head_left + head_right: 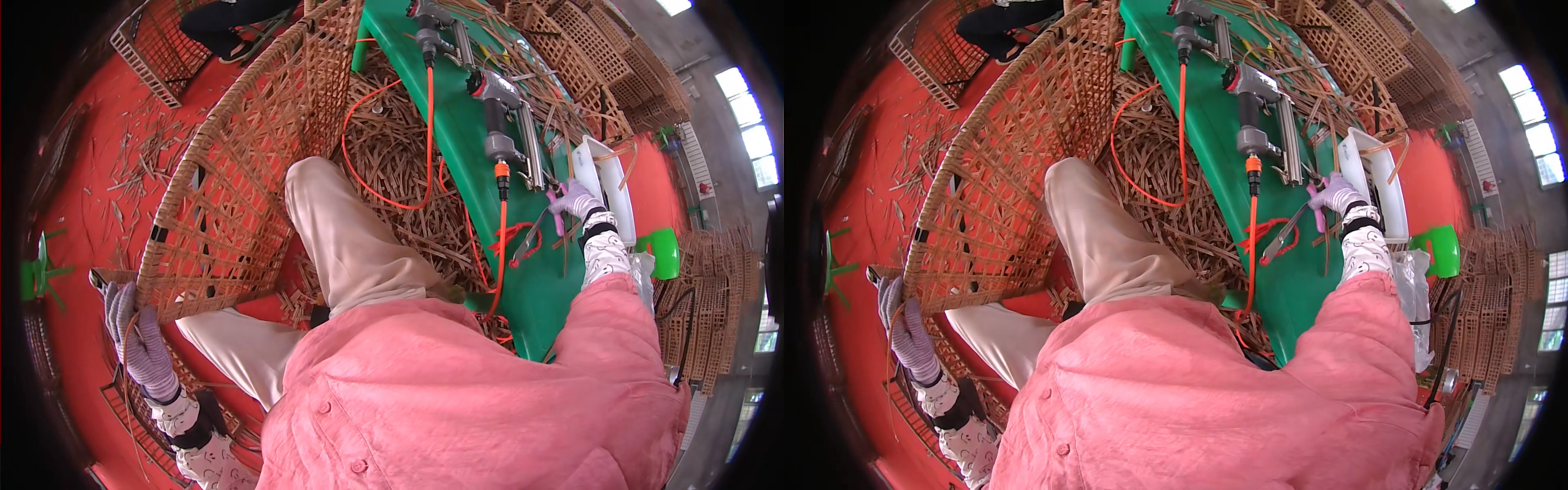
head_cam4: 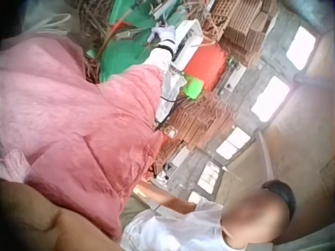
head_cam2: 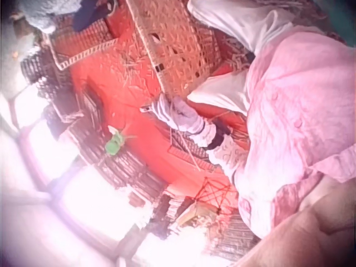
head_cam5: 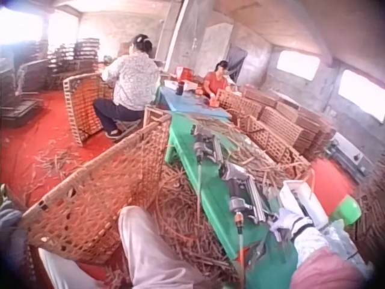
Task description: The recorder is weaving rattan strips and using a pneumatic tool to assemble a bamboo furniture frame.
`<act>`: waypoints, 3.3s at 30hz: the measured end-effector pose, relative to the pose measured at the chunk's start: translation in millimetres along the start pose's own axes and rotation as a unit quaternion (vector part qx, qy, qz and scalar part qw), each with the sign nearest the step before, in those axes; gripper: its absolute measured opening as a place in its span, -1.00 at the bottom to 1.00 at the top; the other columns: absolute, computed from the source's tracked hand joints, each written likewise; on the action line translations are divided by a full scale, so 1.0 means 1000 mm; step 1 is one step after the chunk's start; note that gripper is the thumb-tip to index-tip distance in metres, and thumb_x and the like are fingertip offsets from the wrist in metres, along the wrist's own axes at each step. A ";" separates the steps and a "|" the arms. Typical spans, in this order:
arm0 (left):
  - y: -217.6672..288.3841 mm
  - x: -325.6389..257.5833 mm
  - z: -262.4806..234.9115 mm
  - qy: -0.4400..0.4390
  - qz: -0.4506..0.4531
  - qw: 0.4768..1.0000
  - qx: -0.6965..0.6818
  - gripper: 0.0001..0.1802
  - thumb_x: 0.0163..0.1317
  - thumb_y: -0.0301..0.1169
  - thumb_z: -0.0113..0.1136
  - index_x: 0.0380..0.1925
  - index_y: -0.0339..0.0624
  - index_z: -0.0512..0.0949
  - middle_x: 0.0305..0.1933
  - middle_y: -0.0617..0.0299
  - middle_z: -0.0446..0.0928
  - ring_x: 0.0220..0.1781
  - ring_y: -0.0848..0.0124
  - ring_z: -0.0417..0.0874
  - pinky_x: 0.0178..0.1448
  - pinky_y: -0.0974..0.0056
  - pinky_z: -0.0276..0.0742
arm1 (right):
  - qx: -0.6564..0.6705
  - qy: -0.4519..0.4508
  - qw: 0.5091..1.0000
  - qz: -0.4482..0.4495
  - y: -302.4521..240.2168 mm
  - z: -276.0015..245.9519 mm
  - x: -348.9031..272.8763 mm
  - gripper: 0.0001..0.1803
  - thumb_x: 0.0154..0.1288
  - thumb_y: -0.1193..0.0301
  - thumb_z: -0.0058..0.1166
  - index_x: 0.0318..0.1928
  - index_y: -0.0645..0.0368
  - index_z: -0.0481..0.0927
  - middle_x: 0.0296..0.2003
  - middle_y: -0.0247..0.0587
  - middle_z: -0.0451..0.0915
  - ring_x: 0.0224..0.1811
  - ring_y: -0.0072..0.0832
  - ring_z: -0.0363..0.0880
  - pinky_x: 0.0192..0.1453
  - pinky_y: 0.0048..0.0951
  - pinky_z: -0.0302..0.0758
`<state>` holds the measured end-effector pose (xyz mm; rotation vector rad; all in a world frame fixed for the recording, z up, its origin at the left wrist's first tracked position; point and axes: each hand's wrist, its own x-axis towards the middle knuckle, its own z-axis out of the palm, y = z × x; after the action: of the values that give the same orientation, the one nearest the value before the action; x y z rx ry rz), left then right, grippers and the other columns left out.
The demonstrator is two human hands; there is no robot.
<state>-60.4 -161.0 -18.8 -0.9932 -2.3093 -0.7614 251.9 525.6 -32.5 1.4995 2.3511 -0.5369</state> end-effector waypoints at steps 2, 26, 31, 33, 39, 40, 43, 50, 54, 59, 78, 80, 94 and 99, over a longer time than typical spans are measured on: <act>0.007 -0.002 -0.007 0.006 -0.020 1.000 0.018 -0.75 0.25 -0.58 -0.05 -0.07 -0.35 0.45 0.07 0.05 0.44 0.22 0.16 0.36 0.32 0.13 0.17 | -0.133 0.034 0.991 -0.005 -0.029 0.003 -0.009 -0.34 -0.29 0.37 0.24 -0.10 0.45 0.36 -0.13 0.07 0.49 -0.04 -0.23 0.51 -0.04 -0.38 0.44; 0.038 0.056 -0.067 -0.122 -0.156 0.972 -0.129 -0.82 0.22 -0.42 0.13 -0.29 -0.33 0.58 -0.44 0.21 0.59 -0.34 0.56 0.57 -0.21 0.42 0.48 | -0.132 0.302 0.439 -0.836 -0.475 0.120 -0.256 -0.14 -0.25 0.14 0.26 0.15 0.14 0.26 -0.12 -0.22 0.39 -0.01 -0.33 0.36 0.17 -0.18 0.23; 0.041 0.080 -0.057 -0.153 -0.115 0.981 0.011 -0.70 0.20 -0.24 0.13 -0.47 -0.28 0.57 -0.56 0.26 0.54 -0.51 0.55 0.55 -0.40 0.42 0.46 | -0.145 0.308 0.367 -0.866 -0.485 0.117 -0.255 -0.16 -0.27 0.13 0.29 0.11 0.14 0.31 -0.13 -0.25 0.42 -0.09 -0.31 0.40 0.10 -0.19 0.30; 0.046 0.082 -0.062 -0.128 -0.134 0.982 0.022 -0.72 0.11 -0.22 0.11 -0.51 -0.22 0.60 -0.56 0.11 0.54 -0.47 0.30 0.57 -0.35 0.25 0.48 | -0.148 0.308 0.344 -0.875 -0.489 0.115 -0.264 -0.17 -0.26 0.14 0.28 0.11 0.14 0.31 -0.14 -0.25 0.42 -0.10 -0.31 0.40 0.09 -0.19 0.31; 0.057 0.094 -0.068 -0.140 -0.161 0.977 -0.020 -0.73 0.02 -0.23 0.11 -0.57 -0.22 0.59 -0.61 0.00 0.52 -0.49 0.09 0.58 -0.34 0.16 0.51 | -0.168 0.314 0.324 -0.876 -0.489 0.113 -0.252 -0.20 -0.21 0.17 0.27 0.13 0.07 0.30 -0.16 -0.28 0.43 -0.13 -0.32 0.41 0.04 -0.17 0.31; 0.055 0.093 -0.071 -0.137 -0.166 0.977 -0.014 -0.73 0.02 -0.23 0.11 -0.57 -0.22 0.59 -0.61 0.00 0.52 -0.49 0.09 0.58 -0.34 0.16 0.51 | -0.164 0.314 0.318 -0.879 -0.490 0.114 -0.253 -0.20 -0.21 0.17 0.27 0.13 0.07 0.30 -0.16 -0.28 0.43 -0.13 -0.32 0.41 0.04 -0.17 0.31; 0.051 0.093 -0.072 -0.109 -0.333 0.920 -0.174 -0.73 0.12 -0.23 0.16 -0.52 -0.22 0.60 -0.62 0.10 0.55 -0.52 0.29 0.62 -0.36 0.20 0.51 | -0.178 0.234 0.364 -0.884 -0.488 0.113 -0.251 -0.24 -0.17 0.20 0.26 0.14 0.03 0.31 -0.33 -0.29 0.46 -0.28 -0.28 0.47 -0.12 -0.24 0.38; 0.050 0.030 -0.072 -0.124 -0.251 0.930 -0.237 -0.81 0.20 -0.32 0.17 -0.37 -0.24 0.59 -0.54 0.30 0.56 -0.47 0.53 0.58 -0.36 0.40 0.51 | -0.187 0.298 0.541 -0.764 -0.420 0.072 -0.195 -0.22 -0.14 0.29 0.20 0.18 0.20 0.27 -0.16 -0.04 0.51 -0.11 -0.16 0.48 -0.01 -0.22 0.38; 0.062 -0.045 -0.021 -0.178 -0.249 0.939 -0.157 -0.68 0.14 -0.18 0.16 -0.61 -0.19 0.47 -0.67 0.02 0.42 -0.57 0.02 0.49 -0.48 0.12 0.42 | -0.163 0.272 0.834 -0.451 -0.303 0.028 -0.101 -0.12 -0.19 0.23 0.30 0.21 0.21 0.24 -0.07 0.01 0.49 -0.01 -0.10 0.45 0.09 -0.26 0.37; 0.090 -0.060 0.015 -0.361 -0.182 0.907 -0.117 -0.72 0.17 -0.12 0.08 -0.42 -0.09 0.53 -0.60 0.11 0.51 -0.49 0.10 0.58 -0.37 0.09 0.49 | -0.203 0.231 0.938 -0.158 -0.155 0.010 -0.009 -0.04 -0.13 0.08 0.27 0.28 0.11 0.14 0.08 0.07 0.37 0.14 -0.11 0.36 0.16 -0.24 0.32; 0.005 0.035 -0.021 -0.089 0.035 0.989 0.113 -0.68 0.08 -0.14 0.17 -0.39 -0.17 0.46 -0.28 0.16 0.48 -0.04 0.18 0.48 0.12 0.15 0.23 | 0.060 0.210 0.827 -0.518 -0.260 0.104 -0.093 -0.54 0.02 0.35 0.23 -0.04 0.19 0.47 0.00 -0.03 0.45 0.03 -0.14 0.45 0.12 -0.30 0.40; -0.009 0.040 -0.023 -0.086 0.027 0.987 0.133 -0.74 0.09 -0.20 0.15 -0.40 -0.17 0.46 -0.30 0.16 0.47 -0.13 0.18 0.48 0.09 0.14 0.24 | 0.067 0.200 0.836 -0.507 -0.258 0.108 -0.094 -0.55 0.03 0.34 0.22 -0.05 0.19 0.47 -0.01 -0.02 0.45 0.03 -0.14 0.45 0.11 -0.30 0.40; -0.101 0.053 -0.022 -0.014 -0.099 0.991 0.093 -0.73 0.25 -0.17 0.00 -0.45 -0.11 0.50 -0.42 0.17 0.48 -0.27 0.11 0.50 -0.12 0.17 0.35 | 0.067 0.150 0.799 -0.578 -0.272 0.143 -0.121 -0.56 0.01 0.34 0.19 -0.06 0.21 0.46 -0.03 0.01 0.45 0.00 -0.10 0.45 0.05 -0.28 0.42; -0.099 0.036 -0.031 0.014 -0.106 0.977 0.186 -0.72 0.28 -0.20 -0.09 -0.41 -0.13 0.50 -0.40 0.16 0.49 -0.23 0.12 0.49 -0.11 0.15 0.35 | 0.129 0.075 0.781 -0.606 -0.289 0.161 -0.143 -0.55 0.04 0.24 0.19 -0.07 0.17 0.45 -0.14 -0.01 0.47 -0.11 -0.08 0.49 -0.06 -0.26 0.48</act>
<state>-150.4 -221.5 -2.4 -0.5731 -2.4365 -0.3925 56.0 225.7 -69.3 -0.1891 3.2235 -1.0383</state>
